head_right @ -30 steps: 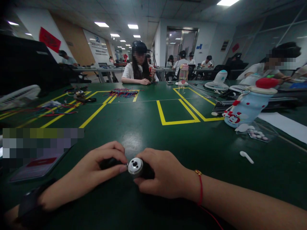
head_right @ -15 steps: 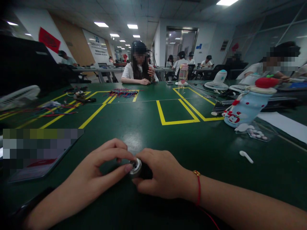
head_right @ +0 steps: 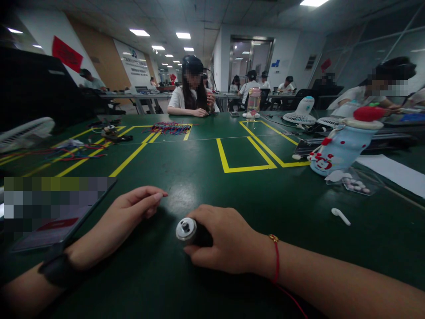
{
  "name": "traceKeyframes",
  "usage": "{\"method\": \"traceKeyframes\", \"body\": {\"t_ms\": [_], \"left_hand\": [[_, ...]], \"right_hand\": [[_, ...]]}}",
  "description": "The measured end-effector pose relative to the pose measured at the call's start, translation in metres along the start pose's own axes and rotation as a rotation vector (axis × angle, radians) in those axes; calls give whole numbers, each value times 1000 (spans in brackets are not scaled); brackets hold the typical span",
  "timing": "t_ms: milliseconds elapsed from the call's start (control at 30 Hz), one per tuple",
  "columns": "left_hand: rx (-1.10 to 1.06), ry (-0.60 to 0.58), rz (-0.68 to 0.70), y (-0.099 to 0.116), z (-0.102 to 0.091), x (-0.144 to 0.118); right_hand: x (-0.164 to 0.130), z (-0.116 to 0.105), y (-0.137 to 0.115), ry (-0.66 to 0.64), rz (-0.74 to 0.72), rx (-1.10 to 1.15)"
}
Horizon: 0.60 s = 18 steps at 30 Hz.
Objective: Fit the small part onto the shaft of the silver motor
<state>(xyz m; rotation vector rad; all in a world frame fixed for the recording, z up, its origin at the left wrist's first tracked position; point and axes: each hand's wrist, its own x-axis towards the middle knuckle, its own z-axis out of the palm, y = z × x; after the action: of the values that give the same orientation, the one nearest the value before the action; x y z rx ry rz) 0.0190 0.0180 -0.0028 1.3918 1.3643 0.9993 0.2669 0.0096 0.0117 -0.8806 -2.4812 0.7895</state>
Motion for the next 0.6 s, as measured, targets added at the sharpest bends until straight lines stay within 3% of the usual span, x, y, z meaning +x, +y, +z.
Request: {"method": "traceKeyframes", "body": {"t_ms": [167,367,433,600], "left_hand": [[-77,10,-27,-1,0,1],[-315,64,-22,8,3,-1],[-201,27,22,17,7,-8],[273,-196,292,38,25,-28]], "right_hand": [[1,0,1,-1,-7,10],[1,1,-1,8,-4,-4],[0,1,0,14,-9,-6],[-1,3,1,6,-8,-26]]}}
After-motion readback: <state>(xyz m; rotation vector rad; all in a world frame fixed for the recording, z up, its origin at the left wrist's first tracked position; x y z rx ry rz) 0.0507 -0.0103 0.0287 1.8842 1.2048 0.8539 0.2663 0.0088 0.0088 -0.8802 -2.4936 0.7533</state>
